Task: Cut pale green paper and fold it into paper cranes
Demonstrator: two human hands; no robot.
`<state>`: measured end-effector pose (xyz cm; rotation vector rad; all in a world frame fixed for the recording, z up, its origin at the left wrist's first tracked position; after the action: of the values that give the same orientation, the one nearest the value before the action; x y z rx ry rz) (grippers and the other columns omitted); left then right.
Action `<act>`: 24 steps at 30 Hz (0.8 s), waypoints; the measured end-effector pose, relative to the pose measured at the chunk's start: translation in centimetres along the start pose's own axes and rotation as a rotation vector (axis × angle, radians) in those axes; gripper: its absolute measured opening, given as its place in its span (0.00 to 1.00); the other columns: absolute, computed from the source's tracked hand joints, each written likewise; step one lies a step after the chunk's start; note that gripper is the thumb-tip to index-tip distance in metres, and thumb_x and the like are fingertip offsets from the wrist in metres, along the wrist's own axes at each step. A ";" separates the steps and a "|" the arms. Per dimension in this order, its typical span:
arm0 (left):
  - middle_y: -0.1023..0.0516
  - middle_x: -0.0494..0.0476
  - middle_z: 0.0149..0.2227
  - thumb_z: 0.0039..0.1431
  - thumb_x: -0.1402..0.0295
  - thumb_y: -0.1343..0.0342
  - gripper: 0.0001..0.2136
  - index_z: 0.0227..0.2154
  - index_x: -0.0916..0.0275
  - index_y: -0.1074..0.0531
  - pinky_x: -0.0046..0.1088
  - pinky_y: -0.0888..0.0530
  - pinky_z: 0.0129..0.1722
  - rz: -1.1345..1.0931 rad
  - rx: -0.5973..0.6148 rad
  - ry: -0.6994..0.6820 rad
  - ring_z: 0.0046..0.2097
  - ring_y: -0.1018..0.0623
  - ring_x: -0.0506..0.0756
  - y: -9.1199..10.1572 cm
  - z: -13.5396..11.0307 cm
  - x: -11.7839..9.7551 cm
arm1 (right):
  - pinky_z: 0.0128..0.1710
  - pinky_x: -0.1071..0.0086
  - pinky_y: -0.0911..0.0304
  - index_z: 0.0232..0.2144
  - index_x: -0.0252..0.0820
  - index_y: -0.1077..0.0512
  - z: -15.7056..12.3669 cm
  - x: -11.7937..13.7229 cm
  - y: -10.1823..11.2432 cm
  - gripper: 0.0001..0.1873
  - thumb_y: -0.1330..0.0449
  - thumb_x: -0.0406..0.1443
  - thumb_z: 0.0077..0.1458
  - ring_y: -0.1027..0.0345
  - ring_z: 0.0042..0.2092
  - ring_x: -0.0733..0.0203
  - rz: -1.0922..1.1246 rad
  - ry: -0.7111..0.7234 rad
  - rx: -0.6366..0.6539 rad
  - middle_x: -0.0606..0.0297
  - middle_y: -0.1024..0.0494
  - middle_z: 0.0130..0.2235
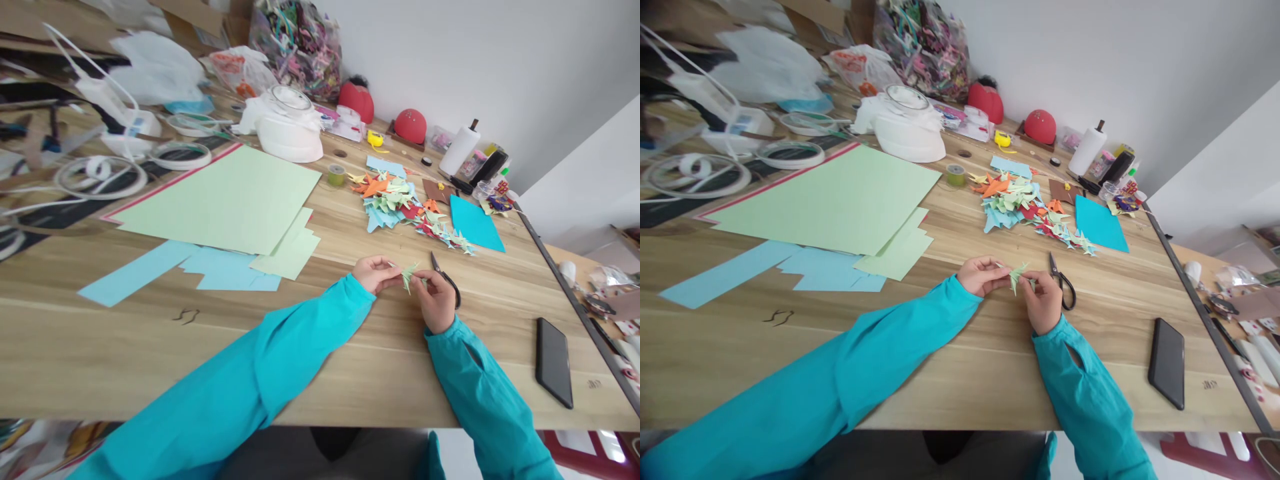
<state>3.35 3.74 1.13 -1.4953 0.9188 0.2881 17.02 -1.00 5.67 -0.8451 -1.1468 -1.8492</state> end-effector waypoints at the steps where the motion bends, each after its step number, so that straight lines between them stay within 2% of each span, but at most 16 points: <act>1: 0.21 0.53 0.22 0.21 0.68 0.24 0.22 0.21 0.68 0.30 0.35 0.21 0.34 -0.001 0.010 0.003 0.27 0.20 0.54 0.0 0.0 0.0 | 0.31 0.67 0.37 0.32 0.42 0.26 0.0 -0.2 0.0 0.08 0.39 0.41 0.52 0.32 0.31 0.61 0.012 -0.011 0.007 0.61 0.23 0.32; 6: 0.22 0.53 0.21 0.24 0.69 0.25 0.21 0.21 0.68 0.30 0.34 0.21 0.32 0.049 0.037 0.019 0.26 0.21 0.54 -0.2 0.0 0.1 | 0.33 0.66 0.37 0.30 0.43 0.26 0.2 -0.5 -0.1 0.08 0.39 0.41 0.52 0.31 0.32 0.59 0.020 -0.024 0.033 0.62 0.23 0.30; 12: 0.22 0.52 0.24 0.26 0.68 0.27 0.17 0.23 0.67 0.26 0.29 0.24 0.28 0.166 -0.039 -0.028 0.27 0.23 0.52 0.1 0.3 -0.4 | 0.32 0.66 0.38 0.28 0.44 0.25 0.1 0.5 -0.5 0.06 0.40 0.39 0.52 0.32 0.33 0.58 -0.061 0.073 0.123 0.63 0.23 0.30; 15: 0.21 0.54 0.24 0.27 0.67 0.27 0.16 0.23 0.67 0.23 0.30 0.25 0.32 0.278 -0.059 -0.072 0.28 0.23 0.52 0.2 0.4 -0.7 | 0.31 0.66 0.39 0.28 0.45 0.25 -0.1 0.8 -0.9 0.06 0.41 0.38 0.53 0.32 0.33 0.59 -0.076 0.101 0.175 0.63 0.22 0.30; 19: 0.19 0.56 0.27 0.28 0.65 0.28 0.16 0.24 0.65 0.21 0.32 0.25 0.39 0.402 0.011 -0.145 0.32 0.21 0.55 -0.2 0.1 -1.2 | 0.29 0.67 0.40 0.28 0.45 0.24 -0.1 1.0 -1.1 0.06 0.41 0.37 0.52 0.32 0.31 0.60 -0.081 0.102 0.198 0.63 0.22 0.30; 24: 0.20 0.54 0.24 0.28 0.64 0.29 0.13 0.21 0.64 0.21 0.29 0.25 0.34 0.459 -0.029 -0.146 0.29 0.22 0.54 -0.1 0.0 -1.3 | 0.29 0.68 0.40 0.28 0.45 0.24 -0.1 1.0 -1.1 0.05 0.40 0.36 0.52 0.32 0.32 0.60 -0.076 0.104 0.205 0.63 0.22 0.30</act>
<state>2.59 4.23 2.02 -1.2568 1.1362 0.7376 15.56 -1.09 6.04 -0.5901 -1.2912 -1.7776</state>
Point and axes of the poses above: each hand's wrist, its own z-axis towards the middle knuckle, its own y-axis out of the back of the hand, x = y × z, the point moved 6 cm from there along z, towards the middle knuckle
